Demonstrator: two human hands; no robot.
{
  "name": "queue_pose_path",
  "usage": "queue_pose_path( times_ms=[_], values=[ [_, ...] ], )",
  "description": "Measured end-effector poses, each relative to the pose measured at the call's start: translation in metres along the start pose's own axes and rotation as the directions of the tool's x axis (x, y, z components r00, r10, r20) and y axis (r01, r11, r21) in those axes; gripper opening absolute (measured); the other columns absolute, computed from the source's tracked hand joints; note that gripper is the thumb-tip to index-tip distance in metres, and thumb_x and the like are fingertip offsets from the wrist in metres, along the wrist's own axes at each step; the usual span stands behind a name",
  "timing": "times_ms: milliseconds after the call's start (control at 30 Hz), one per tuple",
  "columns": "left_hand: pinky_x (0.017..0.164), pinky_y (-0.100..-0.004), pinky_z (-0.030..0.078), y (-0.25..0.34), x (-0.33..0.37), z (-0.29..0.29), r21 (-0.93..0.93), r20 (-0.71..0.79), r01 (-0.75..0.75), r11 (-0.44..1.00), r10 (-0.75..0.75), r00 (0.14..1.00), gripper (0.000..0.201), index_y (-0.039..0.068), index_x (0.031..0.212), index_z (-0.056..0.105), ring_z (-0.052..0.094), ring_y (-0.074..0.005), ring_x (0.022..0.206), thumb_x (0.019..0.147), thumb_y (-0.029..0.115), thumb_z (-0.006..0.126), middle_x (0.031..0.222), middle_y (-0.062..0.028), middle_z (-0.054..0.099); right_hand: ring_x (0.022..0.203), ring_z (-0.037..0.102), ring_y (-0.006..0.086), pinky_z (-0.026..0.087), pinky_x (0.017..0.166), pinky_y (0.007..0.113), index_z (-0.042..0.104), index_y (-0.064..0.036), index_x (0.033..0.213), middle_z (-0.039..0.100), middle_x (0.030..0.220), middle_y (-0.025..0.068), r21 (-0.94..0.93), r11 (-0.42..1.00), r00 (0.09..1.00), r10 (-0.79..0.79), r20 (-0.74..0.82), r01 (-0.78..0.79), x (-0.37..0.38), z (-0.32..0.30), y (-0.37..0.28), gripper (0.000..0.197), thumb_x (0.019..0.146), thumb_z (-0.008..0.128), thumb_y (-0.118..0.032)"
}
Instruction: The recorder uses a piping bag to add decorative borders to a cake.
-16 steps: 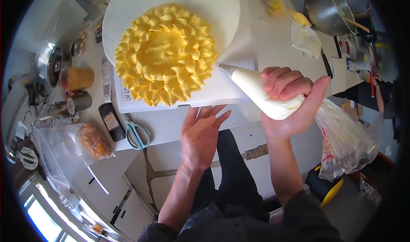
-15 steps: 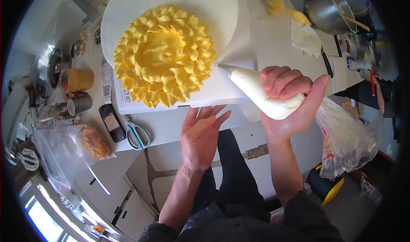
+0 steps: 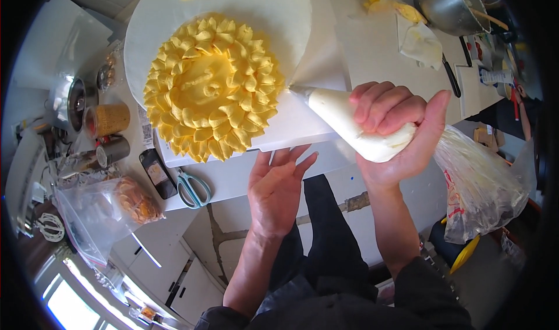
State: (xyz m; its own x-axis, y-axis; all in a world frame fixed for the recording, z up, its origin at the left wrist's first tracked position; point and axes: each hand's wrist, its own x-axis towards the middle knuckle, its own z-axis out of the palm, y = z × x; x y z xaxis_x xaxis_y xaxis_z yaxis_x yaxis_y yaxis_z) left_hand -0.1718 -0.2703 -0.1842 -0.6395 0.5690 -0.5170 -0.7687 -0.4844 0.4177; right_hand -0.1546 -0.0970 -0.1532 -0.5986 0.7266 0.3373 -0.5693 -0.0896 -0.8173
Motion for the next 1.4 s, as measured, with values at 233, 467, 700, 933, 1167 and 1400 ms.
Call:
queue_pose_path(
  times_ms=[233, 467, 700, 933, 1167, 1400],
  values=[
    [0.111, -0.0521, 0.04, 0.0, 0.0, -0.001, -0.016, -0.004, -0.005, 1.0, 0.005, 1.0, 0.056, 0.004, 0.143, 0.043, 0.054, -0.0311, 0.128, 0.089, -0.007, 0.045, 0.139, -0.0146, 0.055, 0.057, 0.052, 0.0241, 0.049, 0.074, 0.044, 0.047, -0.0077, 0.063, 0.052, 0.06, 0.0097, 0.0, 1.0, 0.999, -0.001, 0.036, 0.001, 0.006, 0.0, -0.006, 0.067, 0.11, 0.011, -0.04],
    [0.11, -0.0514, 0.041, 0.004, -0.003, -0.004, 0.008, -0.009, -0.018, 1.0, 0.019, 1.0, 0.057, 0.003, 0.143, 0.043, 0.054, -0.0309, 0.127, 0.087, -0.007, 0.045, 0.138, -0.0152, 0.056, 0.056, 0.054, 0.0253, 0.052, 0.075, 0.045, 0.048, -0.0068, 0.064, 0.053, 0.058, 0.0108, 0.007, 1.0, 1.0, 0.008, 0.028, -0.009, 0.014, -0.008, -0.003, 0.067, 0.11, 0.013, -0.04],
    [0.109, -0.0494, 0.041, -0.001, -0.003, -0.002, -0.005, -0.075, -0.036, 0.999, 0.035, 0.997, 0.06, 0.003, 0.144, 0.042, 0.051, -0.0298, 0.131, 0.085, -0.009, 0.046, 0.139, -0.0154, 0.056, 0.053, 0.052, 0.0249, 0.051, 0.073, 0.044, 0.046, -0.0068, 0.062, 0.051, 0.057, 0.0106, 0.01, 1.0, 1.0, 0.024, -0.012, -0.024, 0.017, -0.014, -0.002, 0.067, 0.11, 0.013, -0.04],
    [0.111, -0.0493, 0.038, -0.002, -0.003, -0.003, -0.021, -0.065, -0.047, 0.999, 0.045, 0.997, 0.065, 0.003, 0.144, 0.042, 0.05, -0.0275, 0.133, 0.081, -0.012, 0.048, 0.139, -0.0148, 0.056, 0.051, 0.05, 0.0241, 0.05, 0.071, 0.043, 0.045, -0.0075, 0.06, 0.049, 0.055, 0.0099, 0.065, 0.997, 0.997, 0.044, 0.057, -0.048, 0.016, -0.011, -0.007, 0.067, 0.11, 0.013, -0.038],
    [0.114, -0.0475, 0.034, -0.001, -0.007, -0.007, -0.02, -0.093, -0.067, 0.998, 0.065, 0.994, 0.071, 0.002, 0.142, 0.043, 0.049, -0.0268, 0.132, 0.074, -0.014, 0.05, 0.138, -0.014, 0.056, 0.05, 0.05, 0.0238, 0.051, 0.071, 0.044, 0.045, -0.0078, 0.06, 0.049, 0.054, 0.0096, -0.028, 0.999, 1.0, 0.016, 0.003, -0.016, 0.021, -0.012, -0.002, 0.066, 0.11, 0.015, -0.039],
    [0.113, -0.0411, 0.034, -0.001, -0.009, -0.011, -0.008, -0.089, -0.055, 0.998, 0.054, 0.995, 0.07, 0.0, 0.136, 0.049, 0.051, -0.025, 0.128, 0.068, -0.017, 0.052, 0.133, -0.0105, 0.058, 0.05, 0.049, 0.0229, 0.05, 0.068, 0.042, 0.045, -0.0078, 0.06, 0.049, 0.053, 0.0095, 0.038, 0.998, 0.998, 0.05, 0.05, -0.052, 0.018, -0.013, -0.005, 0.066, 0.11, 0.015, -0.038]
  ],
)
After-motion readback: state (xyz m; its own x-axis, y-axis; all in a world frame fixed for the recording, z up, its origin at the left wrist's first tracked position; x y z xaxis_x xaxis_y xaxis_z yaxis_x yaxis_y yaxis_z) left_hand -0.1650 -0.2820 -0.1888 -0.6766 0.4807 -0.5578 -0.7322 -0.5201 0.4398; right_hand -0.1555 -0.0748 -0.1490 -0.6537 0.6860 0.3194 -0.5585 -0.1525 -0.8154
